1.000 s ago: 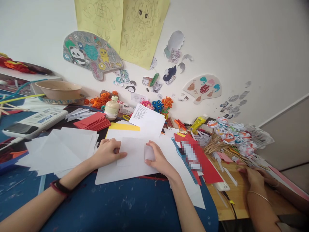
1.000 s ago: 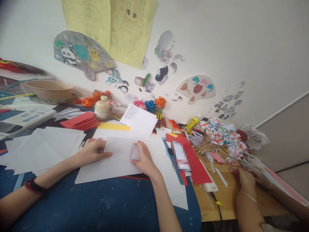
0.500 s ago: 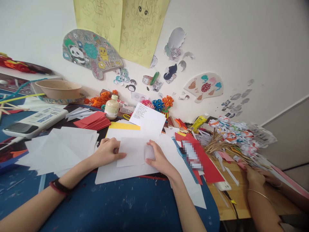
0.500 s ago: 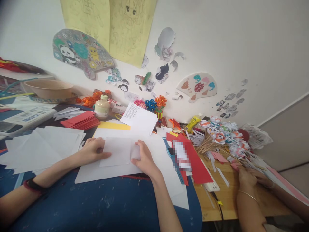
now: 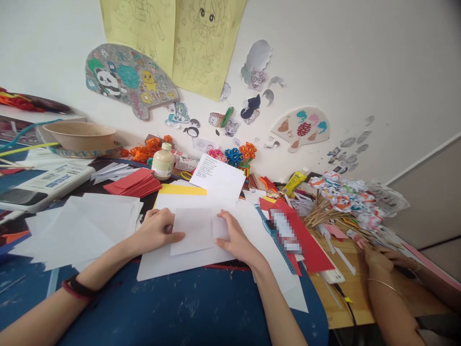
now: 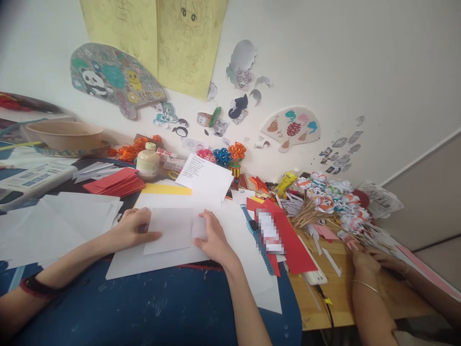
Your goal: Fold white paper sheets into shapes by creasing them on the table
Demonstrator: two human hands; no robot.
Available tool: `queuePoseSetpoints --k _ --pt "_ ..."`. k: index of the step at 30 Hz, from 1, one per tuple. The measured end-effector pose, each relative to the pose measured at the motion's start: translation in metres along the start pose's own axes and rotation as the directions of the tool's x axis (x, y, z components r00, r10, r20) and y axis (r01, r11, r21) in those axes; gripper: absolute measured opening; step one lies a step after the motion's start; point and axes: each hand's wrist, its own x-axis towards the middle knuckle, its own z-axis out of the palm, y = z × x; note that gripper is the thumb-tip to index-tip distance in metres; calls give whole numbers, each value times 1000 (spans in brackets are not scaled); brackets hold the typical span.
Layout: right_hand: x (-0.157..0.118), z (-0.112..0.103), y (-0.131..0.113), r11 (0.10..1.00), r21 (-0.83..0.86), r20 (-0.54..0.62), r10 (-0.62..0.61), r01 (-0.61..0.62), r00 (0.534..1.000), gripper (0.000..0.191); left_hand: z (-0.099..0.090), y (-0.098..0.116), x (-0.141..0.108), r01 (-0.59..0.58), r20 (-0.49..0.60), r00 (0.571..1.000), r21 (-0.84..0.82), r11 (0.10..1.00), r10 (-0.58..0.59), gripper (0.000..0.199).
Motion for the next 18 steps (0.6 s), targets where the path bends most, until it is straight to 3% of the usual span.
queuePoseSetpoints --k 18 --pt "0 0 0 1000 -6 -6 5 -5 1000 69 -6 2 -1 25 27 999 -12 1000 -25 44"
